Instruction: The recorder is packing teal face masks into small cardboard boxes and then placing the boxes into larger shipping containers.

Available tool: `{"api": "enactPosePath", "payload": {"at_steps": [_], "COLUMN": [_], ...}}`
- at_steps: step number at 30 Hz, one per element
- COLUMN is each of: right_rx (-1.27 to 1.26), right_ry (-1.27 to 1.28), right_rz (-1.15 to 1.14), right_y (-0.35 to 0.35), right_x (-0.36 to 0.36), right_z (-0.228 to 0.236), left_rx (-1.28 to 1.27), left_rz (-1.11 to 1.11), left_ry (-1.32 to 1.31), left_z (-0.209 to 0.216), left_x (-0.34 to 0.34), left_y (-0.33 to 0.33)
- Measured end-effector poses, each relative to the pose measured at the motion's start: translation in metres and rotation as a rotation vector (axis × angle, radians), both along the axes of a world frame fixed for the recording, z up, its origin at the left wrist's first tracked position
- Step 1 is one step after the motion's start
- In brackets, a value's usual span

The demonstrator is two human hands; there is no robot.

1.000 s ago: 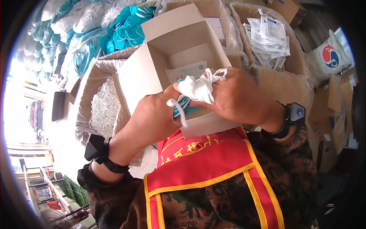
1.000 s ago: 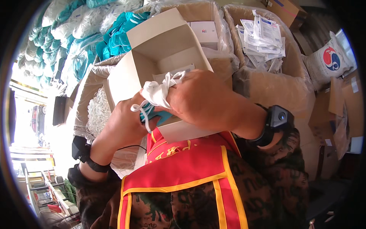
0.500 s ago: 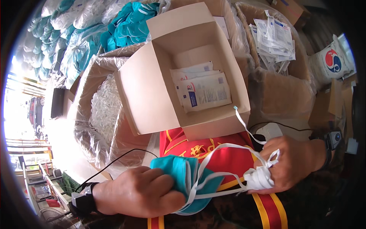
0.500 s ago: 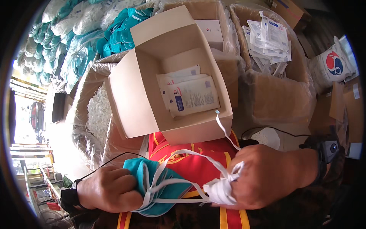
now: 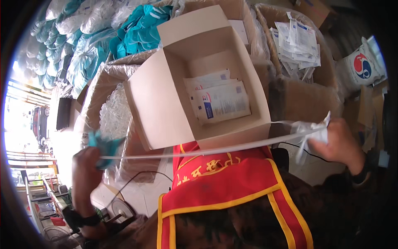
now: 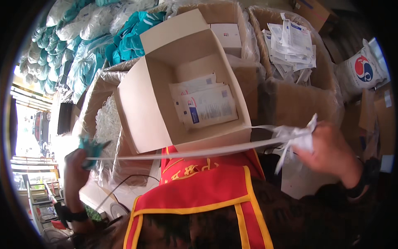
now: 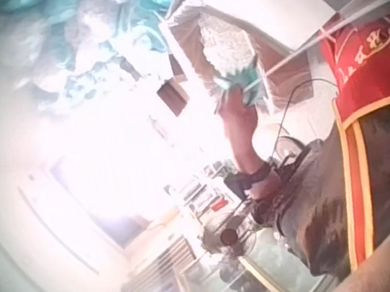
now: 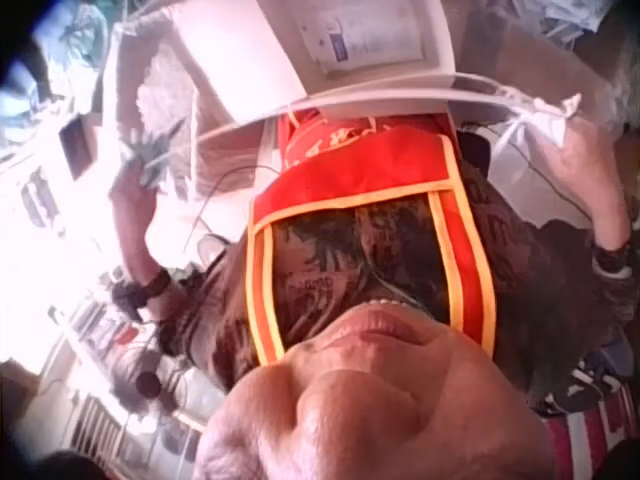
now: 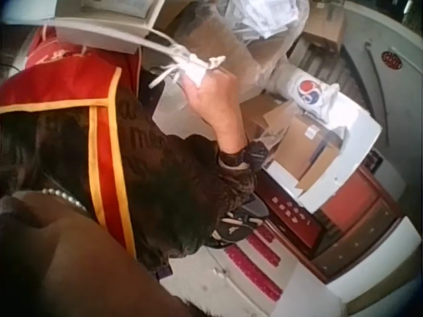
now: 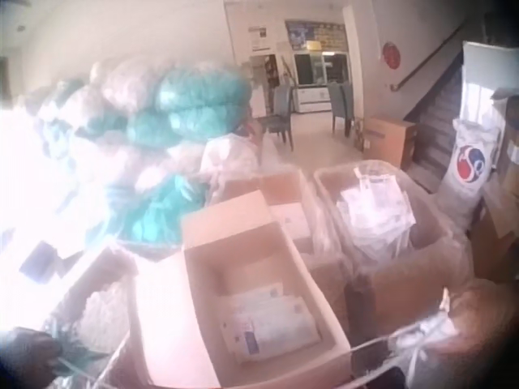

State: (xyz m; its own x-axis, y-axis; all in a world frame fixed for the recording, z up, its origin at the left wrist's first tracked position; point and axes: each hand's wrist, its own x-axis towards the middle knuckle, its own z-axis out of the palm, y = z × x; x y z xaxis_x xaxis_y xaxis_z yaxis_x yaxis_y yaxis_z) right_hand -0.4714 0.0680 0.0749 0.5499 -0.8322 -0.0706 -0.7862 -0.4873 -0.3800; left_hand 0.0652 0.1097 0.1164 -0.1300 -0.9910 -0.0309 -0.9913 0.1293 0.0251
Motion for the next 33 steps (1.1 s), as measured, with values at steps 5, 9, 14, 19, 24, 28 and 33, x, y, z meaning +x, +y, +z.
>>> {"api": "enactPosePath", "payload": {"at_steps": [5, 9, 14, 19, 24, 28, 33], "right_rx": [0.321, 0.919, 0.985, 0.127, 0.023, -0.288, 0.353], "right_ry": [-0.557, -1.015, -1.284, -1.020, -0.649, -0.381, -0.781], "right_rz": [0.063, 0.100, 0.157, 0.299, 0.265, 0.322, 0.123], "right_y": [-0.019, -0.048, -0.049, -0.076, -0.081, -0.086, -0.081], "right_x": [0.071, 0.127, 0.167, 0.196, 0.190, 0.176, 0.182], "right_z": [-0.008, -0.045, -0.039, -0.053, -0.058, -0.060, -0.043], "left_rx": [0.012, -0.144, -0.122, -0.138, -0.158, -0.113, -0.127], "left_rz": [-0.403, -0.412, -0.461, -0.495, -0.488, -0.468, -0.383], "left_ry": [0.139, 0.177, 0.188, 0.230, 0.265, 0.319, 0.361], "left_z": [-0.019, -0.037, -0.043, -0.049, -0.058, -0.060, -0.065], "left_x": [-0.066, -0.096, -0.114, -0.126, -0.126, -0.124, -0.120], "left_y": [-0.043, -0.074, -0.077, -0.077, -0.077, -0.077, -0.074]}}
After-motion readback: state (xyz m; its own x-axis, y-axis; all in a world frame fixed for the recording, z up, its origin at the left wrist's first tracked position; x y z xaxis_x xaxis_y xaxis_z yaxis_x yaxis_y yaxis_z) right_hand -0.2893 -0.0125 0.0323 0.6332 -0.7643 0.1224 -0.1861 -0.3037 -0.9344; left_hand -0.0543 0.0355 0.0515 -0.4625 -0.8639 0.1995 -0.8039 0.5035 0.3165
